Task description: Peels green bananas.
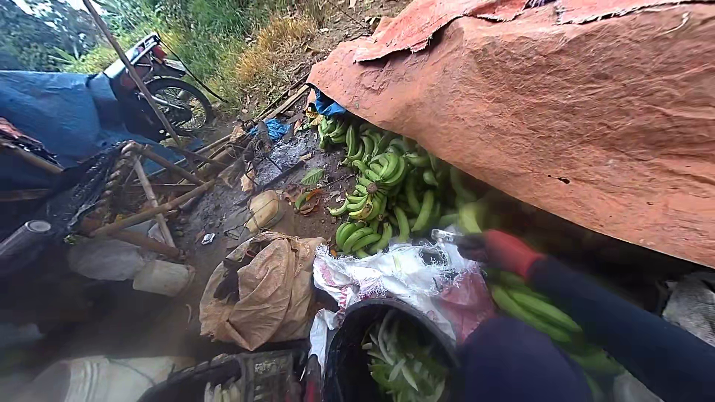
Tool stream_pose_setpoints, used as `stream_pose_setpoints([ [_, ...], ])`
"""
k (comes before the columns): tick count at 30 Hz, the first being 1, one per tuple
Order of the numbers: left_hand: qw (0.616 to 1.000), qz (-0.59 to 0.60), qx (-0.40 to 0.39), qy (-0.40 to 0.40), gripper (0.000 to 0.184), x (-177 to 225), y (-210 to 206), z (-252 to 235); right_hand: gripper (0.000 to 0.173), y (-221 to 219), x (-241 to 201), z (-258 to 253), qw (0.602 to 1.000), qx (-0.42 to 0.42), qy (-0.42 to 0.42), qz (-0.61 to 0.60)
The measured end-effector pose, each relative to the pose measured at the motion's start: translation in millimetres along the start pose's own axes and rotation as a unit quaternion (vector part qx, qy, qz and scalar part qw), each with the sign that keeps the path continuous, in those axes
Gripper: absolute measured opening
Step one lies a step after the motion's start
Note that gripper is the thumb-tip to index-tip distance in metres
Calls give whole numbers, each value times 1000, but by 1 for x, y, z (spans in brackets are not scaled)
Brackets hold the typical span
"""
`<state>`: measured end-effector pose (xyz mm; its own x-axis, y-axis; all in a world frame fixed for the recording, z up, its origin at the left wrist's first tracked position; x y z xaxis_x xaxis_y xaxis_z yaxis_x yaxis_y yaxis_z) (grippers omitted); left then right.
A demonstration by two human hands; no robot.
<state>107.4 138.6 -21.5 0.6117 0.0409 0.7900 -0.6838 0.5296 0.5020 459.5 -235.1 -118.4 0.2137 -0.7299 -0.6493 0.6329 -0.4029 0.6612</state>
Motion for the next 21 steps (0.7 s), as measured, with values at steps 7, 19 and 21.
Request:
stream_pose_setpoints([
  [7,894,213,-393,-19,52,38,-114,45,33,-90,-237,142,913,-219,324,115],
  [19,898,271,-328,113,43,-55,-48,61,40,-168,-244,163,958,-111,264,22],
  [21,903,274,-319,83,43,-53,-44,63,41,-180,-243,163,960,-119,247,55],
])
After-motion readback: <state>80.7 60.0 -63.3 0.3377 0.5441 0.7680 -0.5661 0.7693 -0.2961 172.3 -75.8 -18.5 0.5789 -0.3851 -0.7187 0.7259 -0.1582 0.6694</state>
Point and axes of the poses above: each hand's wrist, its own z-axis away from the middle knuckle, its own y-axis out of the back of the hand, x = y × z, the point moved 10 cm from there along -z, towards the middle knuckle, and after that the axes turned 13 degrees about y, right-handed, at the moved point
